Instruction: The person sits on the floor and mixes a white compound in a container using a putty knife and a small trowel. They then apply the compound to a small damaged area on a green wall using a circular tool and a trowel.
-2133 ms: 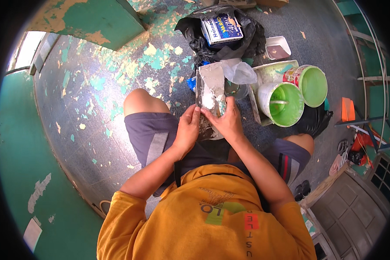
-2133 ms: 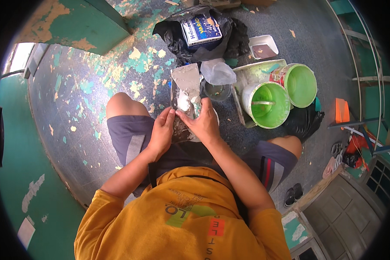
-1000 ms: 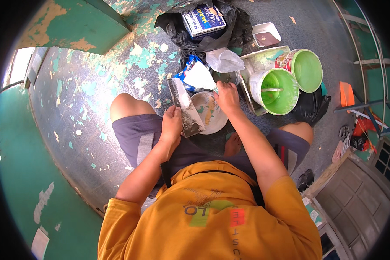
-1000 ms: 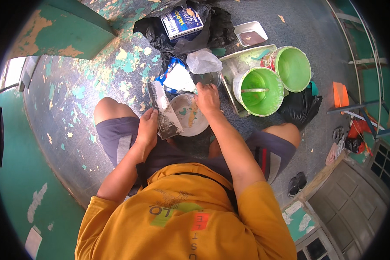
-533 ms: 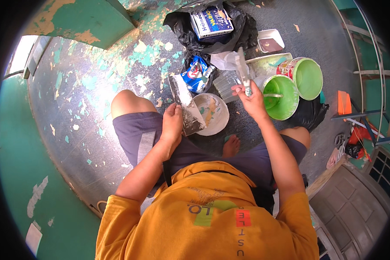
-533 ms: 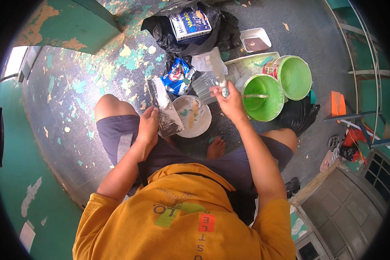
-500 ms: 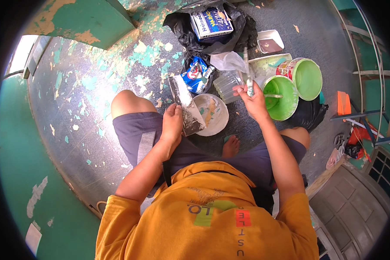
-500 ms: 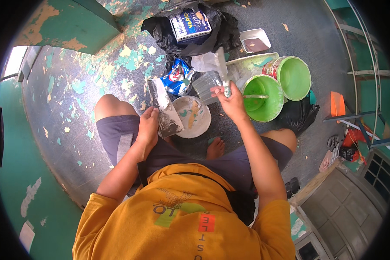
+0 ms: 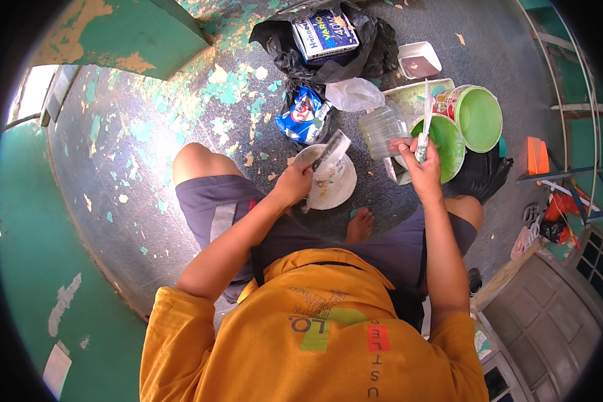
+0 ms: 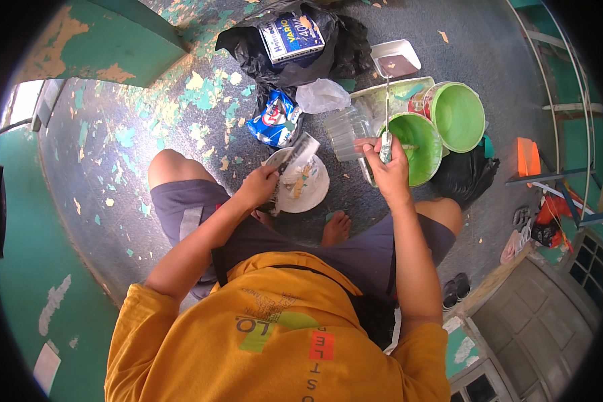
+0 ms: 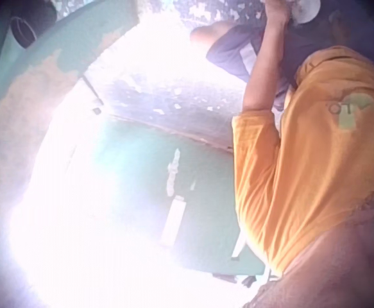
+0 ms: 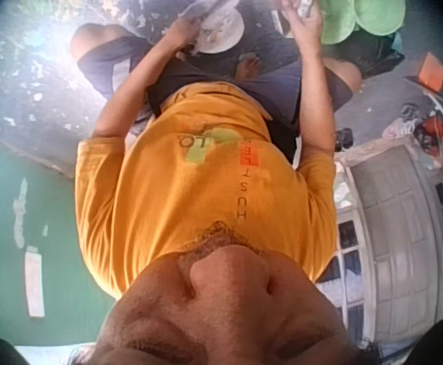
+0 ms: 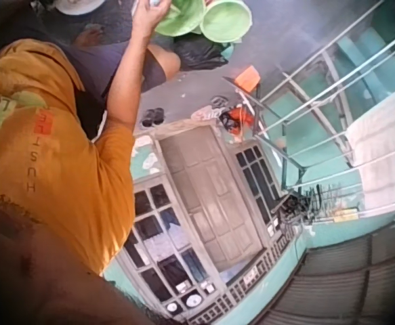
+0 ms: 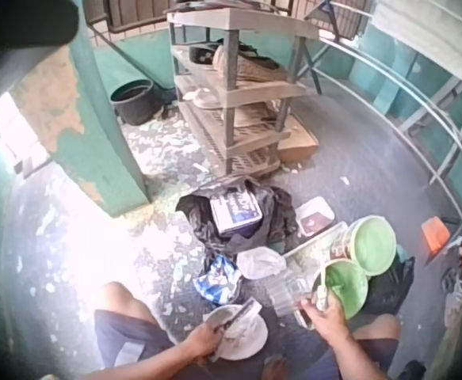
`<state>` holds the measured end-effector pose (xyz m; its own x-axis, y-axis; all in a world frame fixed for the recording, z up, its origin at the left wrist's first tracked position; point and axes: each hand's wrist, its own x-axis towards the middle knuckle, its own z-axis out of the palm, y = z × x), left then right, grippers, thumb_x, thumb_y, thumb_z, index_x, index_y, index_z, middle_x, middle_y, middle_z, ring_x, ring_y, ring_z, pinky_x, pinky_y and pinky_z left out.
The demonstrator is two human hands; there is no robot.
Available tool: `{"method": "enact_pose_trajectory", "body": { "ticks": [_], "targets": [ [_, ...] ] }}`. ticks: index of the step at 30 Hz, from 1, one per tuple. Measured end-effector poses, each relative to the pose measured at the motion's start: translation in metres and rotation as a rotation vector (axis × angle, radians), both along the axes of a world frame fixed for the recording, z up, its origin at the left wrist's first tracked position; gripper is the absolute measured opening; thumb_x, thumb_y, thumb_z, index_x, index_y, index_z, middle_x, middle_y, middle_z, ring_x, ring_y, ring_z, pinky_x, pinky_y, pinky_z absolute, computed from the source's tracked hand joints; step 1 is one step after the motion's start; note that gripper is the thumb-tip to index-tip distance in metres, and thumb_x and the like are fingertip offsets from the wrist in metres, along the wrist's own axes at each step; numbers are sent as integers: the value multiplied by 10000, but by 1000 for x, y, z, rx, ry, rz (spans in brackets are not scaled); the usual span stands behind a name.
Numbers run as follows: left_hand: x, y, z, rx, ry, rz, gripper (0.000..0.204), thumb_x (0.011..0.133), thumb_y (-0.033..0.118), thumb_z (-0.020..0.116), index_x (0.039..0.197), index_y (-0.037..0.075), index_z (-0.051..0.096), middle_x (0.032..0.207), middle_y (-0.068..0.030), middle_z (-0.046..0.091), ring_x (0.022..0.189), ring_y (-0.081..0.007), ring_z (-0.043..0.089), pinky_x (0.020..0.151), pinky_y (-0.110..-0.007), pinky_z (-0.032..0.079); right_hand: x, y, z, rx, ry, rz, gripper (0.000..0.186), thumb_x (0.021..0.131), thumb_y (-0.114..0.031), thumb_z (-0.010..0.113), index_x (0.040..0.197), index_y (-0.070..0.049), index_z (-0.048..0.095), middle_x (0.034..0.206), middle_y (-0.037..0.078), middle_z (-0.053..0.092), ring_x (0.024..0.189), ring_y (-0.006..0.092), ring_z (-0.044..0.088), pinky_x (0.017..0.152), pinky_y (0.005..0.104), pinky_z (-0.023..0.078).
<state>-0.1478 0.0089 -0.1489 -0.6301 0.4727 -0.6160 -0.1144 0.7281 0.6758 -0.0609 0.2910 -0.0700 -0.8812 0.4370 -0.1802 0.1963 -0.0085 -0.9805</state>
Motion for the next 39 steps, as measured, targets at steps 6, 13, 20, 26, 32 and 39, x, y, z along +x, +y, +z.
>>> {"method": "enact_pose_trajectory", "body": {
  "ticks": [6,13,20,26,32,39],
  "targets": [
    [0,11,-49,-159,27,-217,285,908,205,532,1075,41,695,1079,-262,675,1018,-427,653,909,-477,510,2,-13,-7,18,28,6,192,948,5,598,871,-60,434,1026,183,719,921,199,694,835,325,552],
    [2,14,-39,-218,79,-77,292,880,173,531,1081,17,674,1072,-270,677,1050,-417,649,930,-477,506,11,-31,3,835,38,183,315,714,-35,742,998,-36,607,983,125,661,975,330,628,896,460,461],
    [-19,3,-45,-119,-44,128,552,956,439,556,1230,-39,583,1173,-292,628,1143,-397,610,951,-451,504,12,-52,19,996,149,552,403,650,12,747,1007,-89,589,1042,25,688,1089,219,621,960,453,409],
    [-46,26,46,722,-735,553,910,929,643,545,1493,-11,259,1367,-254,499,1268,-348,513,952,-468,515,11,-55,17,1047,205,574,273,727,39,645,962,-85,580,1045,20,690,1090,202,621,951,450,412],
    [-47,35,65,540,-589,357,842,914,515,673,1456,-45,355,1218,-184,618,1075,-237,632,880,-344,541,11,-60,18,1067,198,567,250,740,27,635,962,-75,582,1104,43,672,1135,216,598,966,456,408],
    [-57,22,39,580,-504,464,766,909,511,680,1391,-49,479,1263,-166,604,1136,-233,604,866,-335,544,12,-56,33,1084,179,441,326,659,-6,718,943,-48,564,1242,105,581,1191,289,542,967,458,415]
  ]
}}
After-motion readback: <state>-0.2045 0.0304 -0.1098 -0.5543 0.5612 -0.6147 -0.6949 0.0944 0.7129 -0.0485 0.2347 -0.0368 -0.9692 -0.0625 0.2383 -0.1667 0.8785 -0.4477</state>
